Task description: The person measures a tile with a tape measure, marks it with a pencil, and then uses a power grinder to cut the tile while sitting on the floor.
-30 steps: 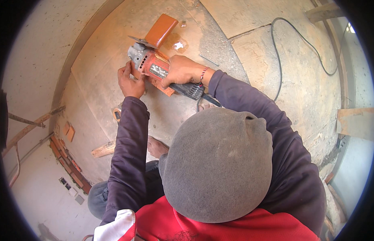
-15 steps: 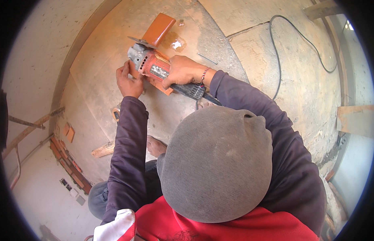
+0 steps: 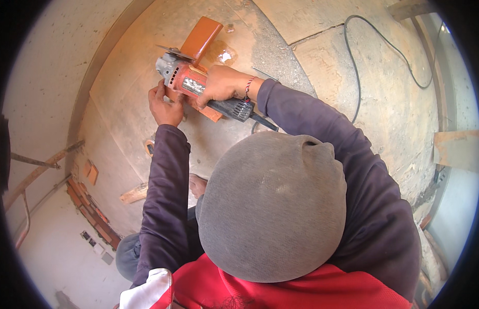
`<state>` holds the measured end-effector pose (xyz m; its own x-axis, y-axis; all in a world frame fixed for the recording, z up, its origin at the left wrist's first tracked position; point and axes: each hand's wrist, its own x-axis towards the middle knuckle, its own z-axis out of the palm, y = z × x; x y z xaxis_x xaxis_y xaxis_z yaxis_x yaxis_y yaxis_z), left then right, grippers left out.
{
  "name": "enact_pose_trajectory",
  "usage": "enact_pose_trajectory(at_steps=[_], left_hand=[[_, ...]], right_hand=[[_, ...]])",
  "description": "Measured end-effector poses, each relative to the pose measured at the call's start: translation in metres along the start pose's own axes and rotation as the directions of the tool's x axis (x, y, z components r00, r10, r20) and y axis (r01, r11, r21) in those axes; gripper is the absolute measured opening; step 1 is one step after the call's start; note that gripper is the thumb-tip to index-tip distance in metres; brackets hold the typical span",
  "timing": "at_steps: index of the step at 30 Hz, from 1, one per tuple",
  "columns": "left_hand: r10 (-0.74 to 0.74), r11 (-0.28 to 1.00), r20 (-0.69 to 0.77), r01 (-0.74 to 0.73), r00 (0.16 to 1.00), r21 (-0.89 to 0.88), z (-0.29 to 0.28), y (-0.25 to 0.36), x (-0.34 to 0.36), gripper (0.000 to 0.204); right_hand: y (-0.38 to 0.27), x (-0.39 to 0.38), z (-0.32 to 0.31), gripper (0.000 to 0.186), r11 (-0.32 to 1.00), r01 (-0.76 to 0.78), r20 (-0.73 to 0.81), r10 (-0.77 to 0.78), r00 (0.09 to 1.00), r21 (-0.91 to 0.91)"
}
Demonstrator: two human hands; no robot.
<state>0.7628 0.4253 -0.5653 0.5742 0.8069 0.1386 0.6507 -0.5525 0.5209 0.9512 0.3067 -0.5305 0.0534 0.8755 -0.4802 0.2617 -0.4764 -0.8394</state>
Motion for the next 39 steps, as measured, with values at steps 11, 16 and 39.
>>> enact_pose_trajectory(at_steps=[11, 16, 39], left_hand=[[0.002, 1.000, 0.004, -0.002, 1.000, 0.025, 0.004, -0.004, -0.001, 0.067], [-0.041, 0.999, 0.036, 0.039, 0.999, 0.035, 0.001, -0.001, 0.000, 0.069], [0.036, 0.999, -0.021, -0.035, 0.999, 0.027, -0.001, -0.001, 0.001, 0.064]], right_hand=[[-0.001, 0.016, 0.002, 0.055, 0.999, -0.042, 0.015, 0.043, 0.999, -0.028], [0.000, 0.016, 0.001, 0.058, 0.997, -0.059, 0.033, 0.058, 0.998, 0.040], [0.002, 0.001, 0.001, 0.060, 1.000, -0.021, -0.011, 0.021, 1.000, 0.016]])
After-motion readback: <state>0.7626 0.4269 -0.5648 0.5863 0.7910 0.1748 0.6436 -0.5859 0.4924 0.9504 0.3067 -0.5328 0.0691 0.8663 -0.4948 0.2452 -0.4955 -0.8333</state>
